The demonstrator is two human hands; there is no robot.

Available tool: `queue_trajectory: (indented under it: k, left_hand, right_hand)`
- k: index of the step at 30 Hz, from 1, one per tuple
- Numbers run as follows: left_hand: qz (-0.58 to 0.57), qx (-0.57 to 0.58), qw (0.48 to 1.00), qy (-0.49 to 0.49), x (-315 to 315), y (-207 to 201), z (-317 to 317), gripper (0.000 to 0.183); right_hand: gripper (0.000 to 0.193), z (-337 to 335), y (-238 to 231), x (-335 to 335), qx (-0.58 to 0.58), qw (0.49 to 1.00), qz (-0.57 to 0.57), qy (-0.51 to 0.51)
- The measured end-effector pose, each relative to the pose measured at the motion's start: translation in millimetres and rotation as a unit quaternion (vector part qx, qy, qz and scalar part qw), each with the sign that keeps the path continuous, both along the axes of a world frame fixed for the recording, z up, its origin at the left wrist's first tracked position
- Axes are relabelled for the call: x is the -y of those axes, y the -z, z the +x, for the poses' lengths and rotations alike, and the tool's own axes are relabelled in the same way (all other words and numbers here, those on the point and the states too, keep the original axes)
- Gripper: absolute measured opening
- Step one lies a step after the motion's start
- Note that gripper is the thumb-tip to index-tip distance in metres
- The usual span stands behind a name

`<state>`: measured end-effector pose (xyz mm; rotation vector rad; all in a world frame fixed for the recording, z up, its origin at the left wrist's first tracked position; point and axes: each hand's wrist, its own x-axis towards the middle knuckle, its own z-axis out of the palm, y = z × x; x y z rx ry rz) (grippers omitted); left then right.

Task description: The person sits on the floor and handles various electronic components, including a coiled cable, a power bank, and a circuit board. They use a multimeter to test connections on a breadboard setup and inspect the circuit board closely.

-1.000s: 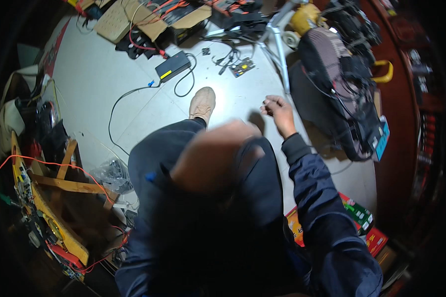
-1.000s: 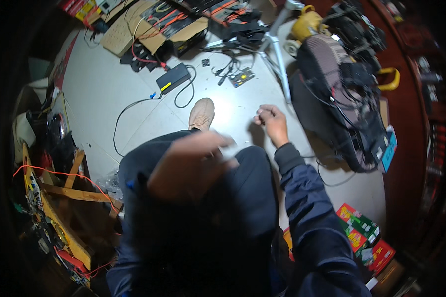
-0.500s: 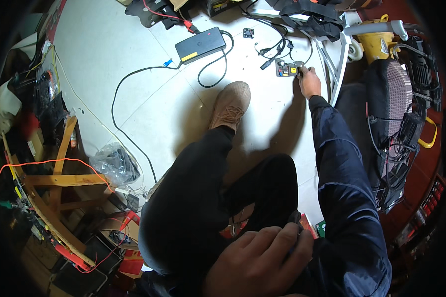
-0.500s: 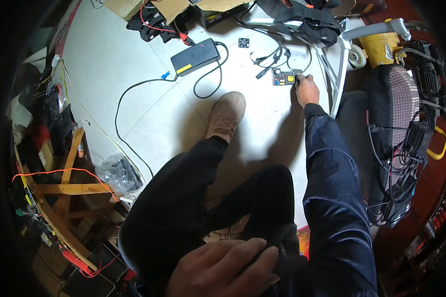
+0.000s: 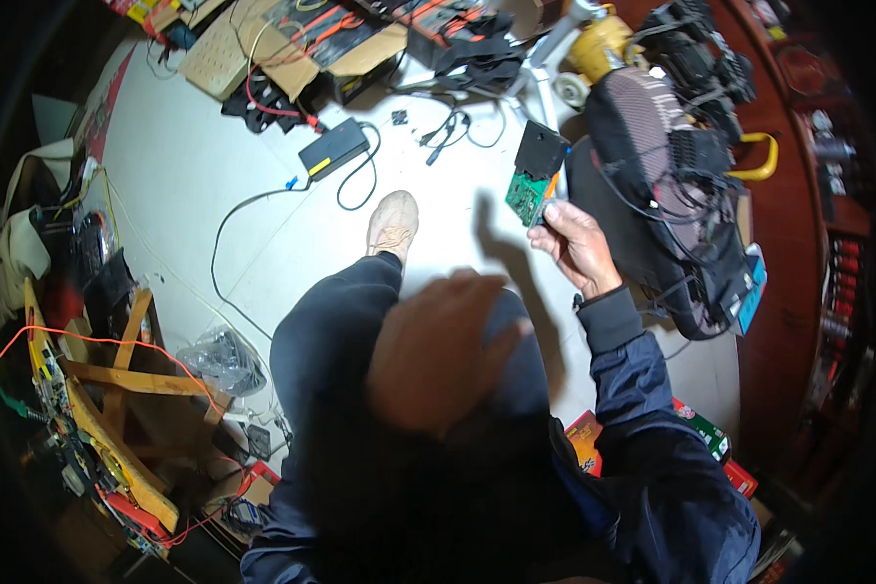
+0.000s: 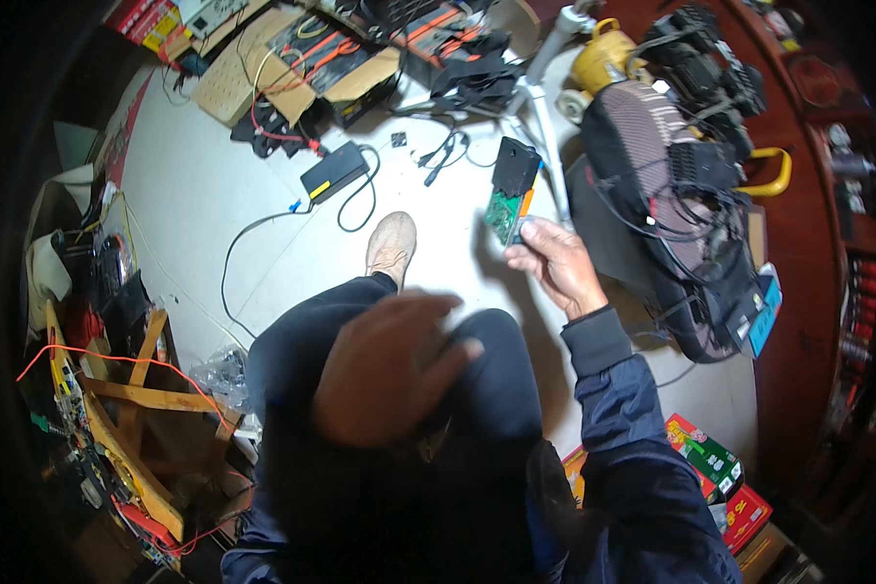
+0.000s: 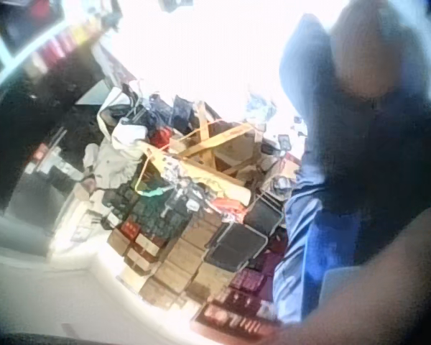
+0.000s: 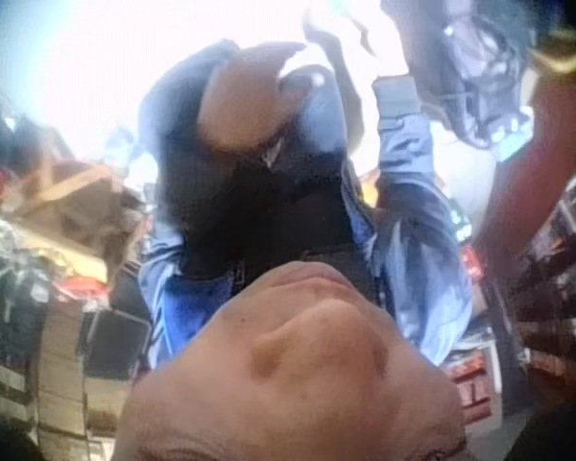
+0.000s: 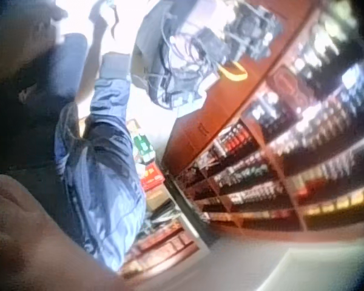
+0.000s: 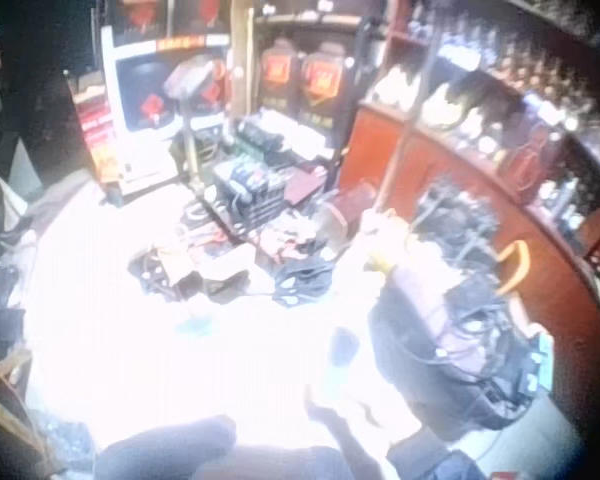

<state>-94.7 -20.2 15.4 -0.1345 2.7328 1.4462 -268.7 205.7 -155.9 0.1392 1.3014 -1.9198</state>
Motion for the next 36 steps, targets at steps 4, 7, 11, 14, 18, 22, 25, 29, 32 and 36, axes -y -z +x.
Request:
queue_trajectory:
  k: [4,7,11,14,18,22,25,29,32,36]
  left_hand:
    - [-0.016,-0.159,0.985,-0.068,-19.9,9.4,-12.5,0.082]
    - [0.080,-0.135,0.986,-0.059,-37.2,12.2,-10.8,0.093]
    - [0.304,-0.101,0.947,-0.017,-59.6,16.9,2.3,0.082]
    - [0.283,-0.119,0.952,-0.015,-67.5,20.0,10.8,0.074]
    - [0.157,-0.173,0.971,-0.043,-72.2,22.0,20.0,0.071]
    - [0.042,-0.253,0.966,-0.028,-73.0,25.6,27.8,0.072]
    - [0.021,-0.229,0.973,0.007,-71.3,31.1,36.0,0.068]
    - [0.009,-0.255,0.965,0.067,-68.2,33.4,42.2,0.070]
    - [0.018,-0.242,0.966,0.093,-68.0,31.4,47.0,0.069]
    - [0.035,-0.210,0.968,0.136,-64.2,29.1,49.1,0.073]
  right_hand:
    - [0.039,56.5,-76.7,-8.6,0.023,0.974,-0.224,-0.018]
    - [0.040,99.0,-103.9,-8.6,0.012,0.966,-0.258,0.013]
    - [0.032,134.5,-113.0,-11.6,0.000,0.961,-0.269,0.062]
    - [0.029,152.0,-111.4,-15.1,-0.013,0.967,-0.245,0.071]
    - [0.027,164.3,-116.4,-29.3,-0.044,0.984,-0.169,0.031]
    - [0.051,168.0,-140.9,-56.5,-0.159,0.981,-0.023,0.109]
    - [0.085,163.7,-164.9,-67.3,-0.329,0.935,0.064,0.115]
    - [0.098,160.1,-196.6,-72.2,-0.640,0.700,0.301,-0.096]
    - [0.085,162.2,-209.3,-70.1,-0.640,0.666,0.347,-0.161]
    - [0.072,167.5,-215.0,-73.0,-0.605,0.700,0.353,-0.142]
